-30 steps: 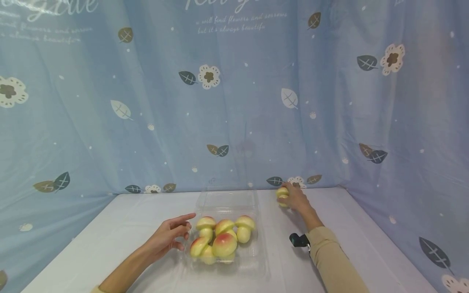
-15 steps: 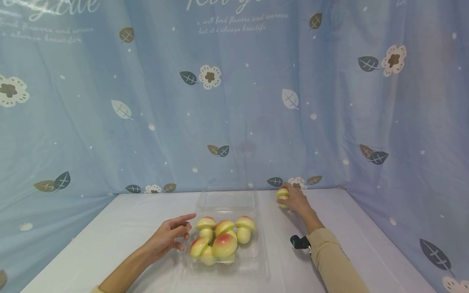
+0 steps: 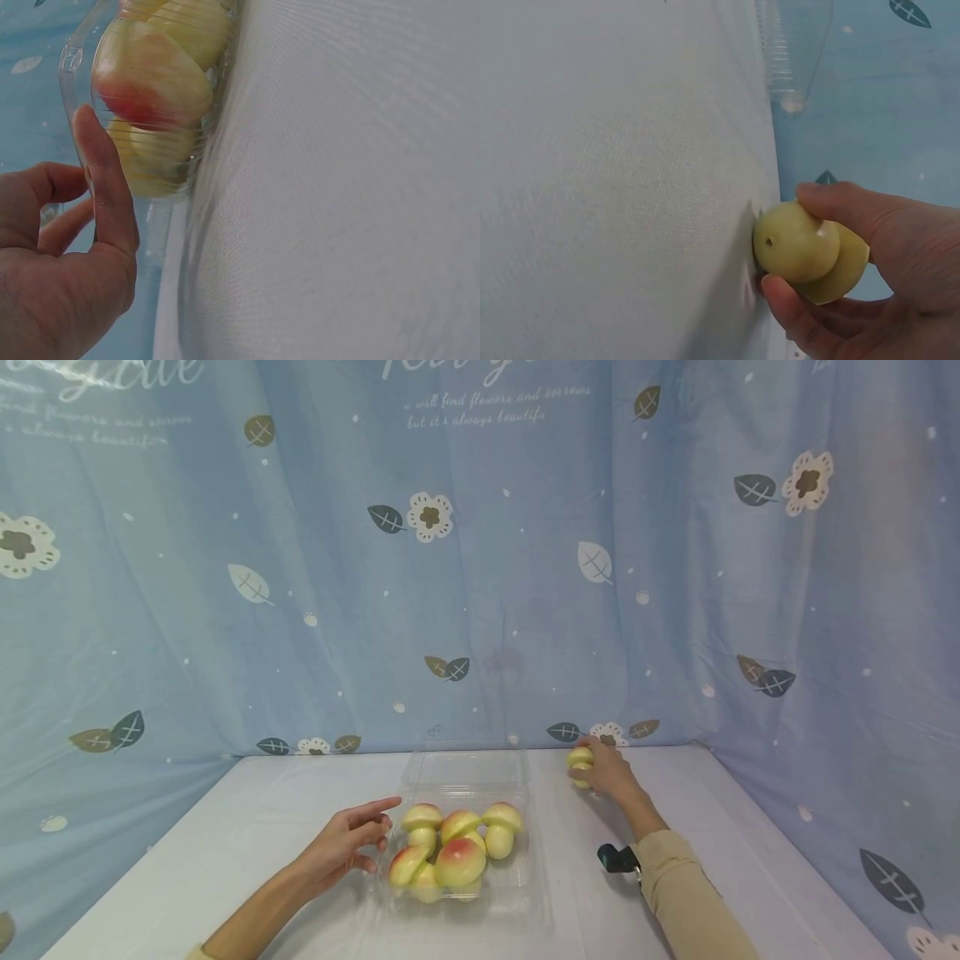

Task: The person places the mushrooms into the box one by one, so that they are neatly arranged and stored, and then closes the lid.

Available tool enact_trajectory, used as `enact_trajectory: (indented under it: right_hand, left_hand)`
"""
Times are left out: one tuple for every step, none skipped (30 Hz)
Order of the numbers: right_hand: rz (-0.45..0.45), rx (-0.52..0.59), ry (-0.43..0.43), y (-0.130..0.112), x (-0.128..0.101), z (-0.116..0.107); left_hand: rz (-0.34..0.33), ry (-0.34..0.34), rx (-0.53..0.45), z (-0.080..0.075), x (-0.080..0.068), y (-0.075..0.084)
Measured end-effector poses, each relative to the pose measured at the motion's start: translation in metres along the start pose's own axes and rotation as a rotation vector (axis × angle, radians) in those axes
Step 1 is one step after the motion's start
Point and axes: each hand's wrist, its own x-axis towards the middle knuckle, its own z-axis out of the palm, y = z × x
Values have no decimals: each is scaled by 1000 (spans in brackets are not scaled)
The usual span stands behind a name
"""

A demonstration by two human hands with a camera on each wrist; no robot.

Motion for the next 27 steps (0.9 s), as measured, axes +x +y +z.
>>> enact_trajectory:
  right_hand:
    - [-2, -2, 0, 0, -1, 0]
    - [-8, -6, 0, 0, -1, 0]
    - [-11, -9, 0, 1, -2, 0]
    - [-12, -9, -2, 1, -3, -1]
    - [-12, -8, -3, 0, -4, -1]
    - [-11, -8, -5, 0, -4, -1]
    - [-11, -7, -6, 0, -5, -2]
    - [-12, -7, -7, 0, -5, -2]
    - [-16, -9, -10, 0, -5, -2]
    - [-12, -12, -11, 0, -6, -3]
    - [-12, -17, -13, 1, -6, -3]
    - [-10, -20, -14, 1, -6, -3]
    - [-12, -22, -16, 1, -6, -3]
    - [-12, -23, -17, 1, -6, -3]
    - [-18, -26, -18, 1, -6, -4]
    - [-16, -23, -17, 0, -7, -4]
    - [-24, -22, -17, 0, -8, -4]
    - [-31, -17, -17, -1, -8, -5]
    - [-36, -13, -16, -2, -9, -5]
    - [-44, -10, -15, -3, -10, -6]
    - [-54, -10, -13, -4, -11, -6]
    - [-57, -6, -12, -5, -12, -7]
    - [-60, -1, -12, -6, -13, -7]
    - [-68, 3, -16, -7, -14, -8]
    - [-68, 7, -20, -8, -15, -8]
    - [-73, 7, -25, -9, -17, -9]
    - [-71, 14, -29, -10, -17, -9]
  left_hand:
    - [0, -1, -1, 0, 0, 0]
    - [0, -2, -2, 0, 0, 0]
    - [0, -3, -2, 0, 0, 0]
    - [0, -4, -2, 0, 0, 0]
    - [-1, -5, -1, 0, 0, 0]
    - [-2, -5, -1, 0, 0, 0]
    - [-2, -5, -1, 0, 0, 1]
    - [-3, -4, 0, 0, 0, 1]
    - [-3, -3, 0, 0, 0, 1]
    - [-3, -3, 1, 0, 0, 1]
    - [-4, -2, 1, 0, 0, 1]
    - [-3, -1, 2, 0, 0, 1]
    - [-2, -2, 4, 0, 0, 1]
    - [-1, -2, 6, 0, 0, 1]
    - [0, -2, 7, 0, 0, 1]
    - [1, -2, 9, 0, 0, 1]
    - [2, -1, 9, 0, 0, 2]
    - [2, -1, 10, 0, 0, 1]
    - [1, -1, 8, 0, 0, 1]
    - [0, -1, 7, 0, 0, 1]
    - [-2, -1, 5, 0, 0, 1]
    - [-3, -1, 2, 0, 0, 1]
    - [-4, -2, 0, -1, 0, 0]
    - [-5, -3, -2, -1, 1, 0]
    - [-5, -3, -3, -1, 1, 0]
    - [-4, -3, -2, -1, 1, 0]
    - [-4, -3, -3, -1, 1, 0]
